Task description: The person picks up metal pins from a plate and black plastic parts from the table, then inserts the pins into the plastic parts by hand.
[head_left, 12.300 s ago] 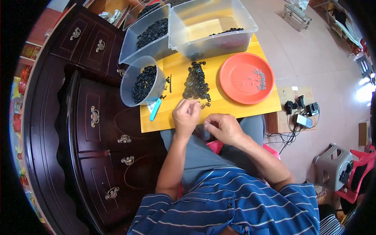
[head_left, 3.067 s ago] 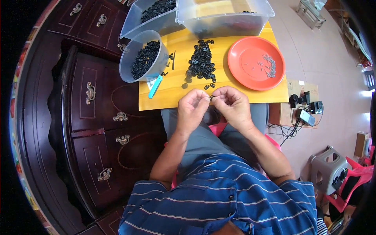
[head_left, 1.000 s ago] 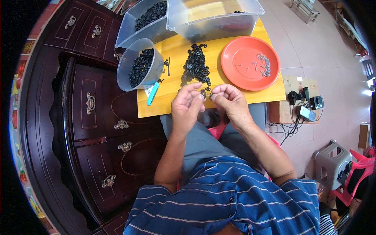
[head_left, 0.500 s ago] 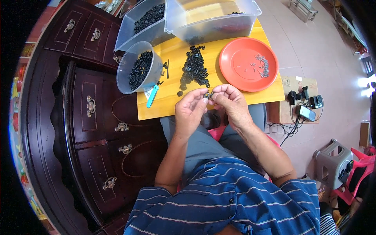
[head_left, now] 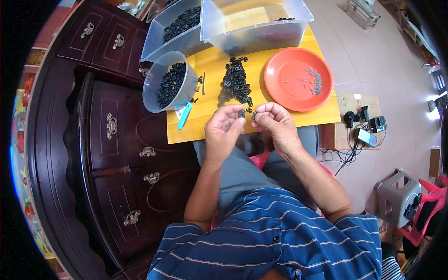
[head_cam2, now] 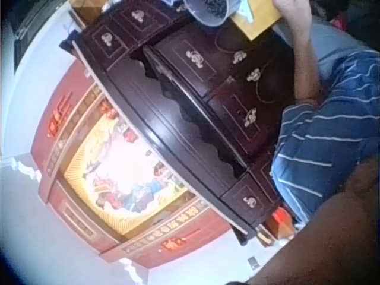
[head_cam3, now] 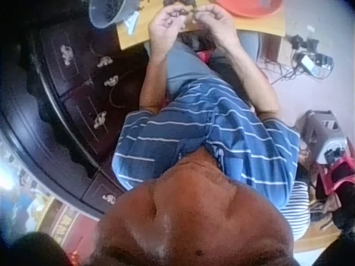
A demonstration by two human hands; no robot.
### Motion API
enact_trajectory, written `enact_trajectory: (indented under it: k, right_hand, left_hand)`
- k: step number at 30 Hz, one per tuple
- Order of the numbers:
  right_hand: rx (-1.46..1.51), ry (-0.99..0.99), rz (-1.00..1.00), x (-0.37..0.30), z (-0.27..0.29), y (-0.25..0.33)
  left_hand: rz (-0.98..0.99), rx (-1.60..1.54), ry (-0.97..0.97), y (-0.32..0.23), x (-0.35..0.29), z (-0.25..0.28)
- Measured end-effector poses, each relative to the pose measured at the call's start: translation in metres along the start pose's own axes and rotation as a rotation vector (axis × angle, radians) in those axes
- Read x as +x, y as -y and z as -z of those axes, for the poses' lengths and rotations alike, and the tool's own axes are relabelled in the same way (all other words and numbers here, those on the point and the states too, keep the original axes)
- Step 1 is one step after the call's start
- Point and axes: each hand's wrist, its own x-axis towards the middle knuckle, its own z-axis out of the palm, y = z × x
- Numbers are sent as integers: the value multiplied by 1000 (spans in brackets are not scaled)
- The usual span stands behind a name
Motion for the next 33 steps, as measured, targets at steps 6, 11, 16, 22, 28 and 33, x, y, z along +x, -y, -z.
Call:
enact_trajectory:
  k: [6, 11, 16, 22, 28, 33]
  right_hand:
    - [2, -14, -8, 1, 3, -1]
    - [18, -9, -6, 2, 4, 0]
    - [14, -15, -4, 2, 2, -1]
    - [25, -17, 5, 3, 3, 0]
    - [5, -22, 16, 2, 3, -1]
    - [-41, -8, 38, 0, 1, -2]
  left_hand:
    - [66, -80, -9, 4, -3, -2]
    - [141, -247, -31, 7, -3, -3]
    - [186, -429, -51, 13, -1, -2]
    - [180, -451, -69, 21, -3, -3]
    - [204, -323, -72, 21, -3, -4]
    - [42, -227, -68, 17, -1, -1]
